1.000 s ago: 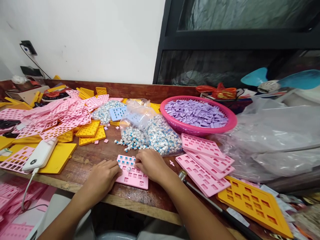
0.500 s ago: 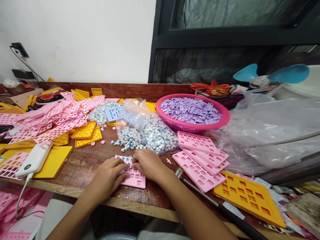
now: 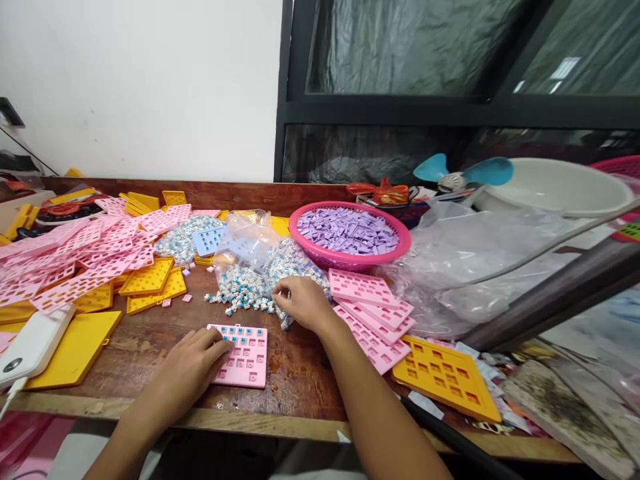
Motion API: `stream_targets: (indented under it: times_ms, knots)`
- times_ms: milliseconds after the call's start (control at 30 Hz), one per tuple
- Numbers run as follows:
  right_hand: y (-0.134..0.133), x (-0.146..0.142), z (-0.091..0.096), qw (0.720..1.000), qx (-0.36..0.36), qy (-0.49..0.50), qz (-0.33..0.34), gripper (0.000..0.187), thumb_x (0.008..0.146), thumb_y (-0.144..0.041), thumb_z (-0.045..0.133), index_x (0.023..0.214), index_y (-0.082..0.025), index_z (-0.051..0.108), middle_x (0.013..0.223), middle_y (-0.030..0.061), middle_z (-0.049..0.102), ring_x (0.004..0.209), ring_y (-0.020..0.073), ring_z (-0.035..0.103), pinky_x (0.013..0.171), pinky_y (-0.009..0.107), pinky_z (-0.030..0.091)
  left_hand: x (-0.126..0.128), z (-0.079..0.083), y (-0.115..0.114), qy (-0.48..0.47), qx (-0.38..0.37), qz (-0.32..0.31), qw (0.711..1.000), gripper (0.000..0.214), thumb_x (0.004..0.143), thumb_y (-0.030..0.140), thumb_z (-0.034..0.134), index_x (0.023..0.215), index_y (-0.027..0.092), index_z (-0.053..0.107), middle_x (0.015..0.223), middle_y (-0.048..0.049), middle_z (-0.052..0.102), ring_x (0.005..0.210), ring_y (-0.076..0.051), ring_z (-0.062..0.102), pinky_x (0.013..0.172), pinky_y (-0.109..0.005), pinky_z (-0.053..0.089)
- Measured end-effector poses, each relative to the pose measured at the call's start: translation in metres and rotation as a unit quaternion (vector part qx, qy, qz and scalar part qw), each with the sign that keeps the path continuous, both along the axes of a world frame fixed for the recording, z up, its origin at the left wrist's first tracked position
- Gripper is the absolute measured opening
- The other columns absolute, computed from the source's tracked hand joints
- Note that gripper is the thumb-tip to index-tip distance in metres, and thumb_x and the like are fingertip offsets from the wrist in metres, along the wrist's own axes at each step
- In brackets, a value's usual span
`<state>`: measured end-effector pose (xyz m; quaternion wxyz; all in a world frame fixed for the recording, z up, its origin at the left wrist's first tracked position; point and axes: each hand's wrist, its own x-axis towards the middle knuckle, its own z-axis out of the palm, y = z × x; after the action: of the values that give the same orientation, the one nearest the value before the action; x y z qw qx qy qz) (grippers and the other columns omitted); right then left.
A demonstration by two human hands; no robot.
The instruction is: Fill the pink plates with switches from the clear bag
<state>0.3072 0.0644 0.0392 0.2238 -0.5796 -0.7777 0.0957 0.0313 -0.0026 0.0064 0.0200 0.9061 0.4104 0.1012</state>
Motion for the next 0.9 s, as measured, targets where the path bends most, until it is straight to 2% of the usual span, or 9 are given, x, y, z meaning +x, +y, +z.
stream_targets:
  times_ms: [100,200,300,467,600,700,800,900]
  knots:
    - [-0.001,-0.008,-0.008,0.993,-0.032,-0.11,0.024,0.015,0.085,-0.025,0.069,0.096,-0.022,0.078,0.095,0.0039,0.076,0.089,0.02,0.068,0.076,0.026,0.043,-0.009,-0.001,0.0,-0.017,-0.016,0.012,1.0,0.018,0.101,0.019,0.051,0.107,0.024,0.068,0.103,-0.0056,0.066,0.095,-0.023,0.06,0.084,-0.036,0.044]
    - [-0.002,-0.02,-0.014,0.983,-0.034,-0.178,0.012,0.016,0.085,-0.032,0.075,0.098,-0.024,0.077,0.099,0.0055,0.075,0.096,0.0225,0.067,0.078,0.028,0.043,-0.017,0.0,0.001,-0.048,-0.031,0.024,0.998,0.016,0.101,0.022,0.051,0.103,0.023,0.068,0.102,-0.0054,0.067,0.096,-0.023,0.061,0.085,-0.036,0.043]
    - [-0.002,-0.029,-0.018,0.977,-0.036,-0.211,-0.013,0.018,0.085,-0.036,0.077,0.097,-0.023,0.075,0.097,0.0073,0.075,0.096,0.0242,0.068,0.079,0.029,0.044,-0.021,0.001,0.002,-0.068,-0.016,0.026,0.997,0.014,0.1,0.023,0.053,0.103,0.023,0.067,0.102,-0.0051,0.069,0.095,-0.023,0.061,0.085,-0.036,0.043]
    - [-0.002,-0.032,-0.021,0.973,-0.036,-0.225,-0.019,0.011,0.089,-0.03,0.071,0.093,-0.021,0.074,0.097,0.01,0.075,0.098,0.0254,0.068,0.082,0.031,0.044,-0.024,-0.004,0.003,-0.069,0.026,0.03,0.997,0.015,0.1,0.023,0.052,0.1,0.022,0.067,0.097,-0.0051,0.069,0.092,-0.024,0.06,0.084,-0.038,0.043]
    - [-0.005,-0.029,-0.016,0.986,-0.024,-0.164,0.018,0.009,0.087,-0.021,0.068,0.094,-0.019,0.073,0.095,0.0082,0.075,0.093,0.0238,0.067,0.081,0.03,0.043,-0.03,-0.006,0.003,-0.121,-0.013,0.032,0.992,0.016,0.1,0.024,0.051,0.102,0.022,0.067,0.101,-0.0062,0.067,0.094,-0.022,0.06,0.084,-0.035,0.046]
    - [-0.014,-0.037,-0.01,0.994,-0.023,-0.027,0.099,0.011,0.087,-0.017,0.066,0.095,-0.019,0.073,0.093,0.0047,0.074,0.085,0.0189,0.066,0.077,0.027,0.045,-0.033,-0.005,0.004,-0.152,-0.051,0.033,0.987,0.014,0.098,0.021,0.053,0.1,0.022,0.067,0.101,-0.0052,0.069,0.094,-0.02,0.062,0.084,-0.033,0.047]
    - [-0.029,-0.057,-0.011,0.976,-0.045,0.091,0.192,0.01,0.089,-0.018,0.066,0.096,-0.019,0.073,0.093,0.0023,0.073,0.081,0.0153,0.066,0.075,0.024,0.047,-0.031,-0.005,0.005,-0.161,-0.054,0.051,0.984,0.015,0.098,0.021,0.053,0.099,0.022,0.068,0.098,-0.0047,0.069,0.094,-0.021,0.063,0.085,-0.033,0.047]
    - [-0.041,-0.079,-0.023,0.962,-0.042,0.101,0.249,0.011,0.09,-0.019,0.066,0.098,-0.02,0.074,0.094,0.0028,0.074,0.085,0.0162,0.066,0.08,0.025,0.048,-0.029,-0.006,0.004,-0.175,-0.062,0.078,0.979,0.02,0.1,0.021,0.051,0.097,0.023,0.07,0.097,-0.0045,0.069,0.09,-0.019,0.064,0.083,-0.03,0.048]
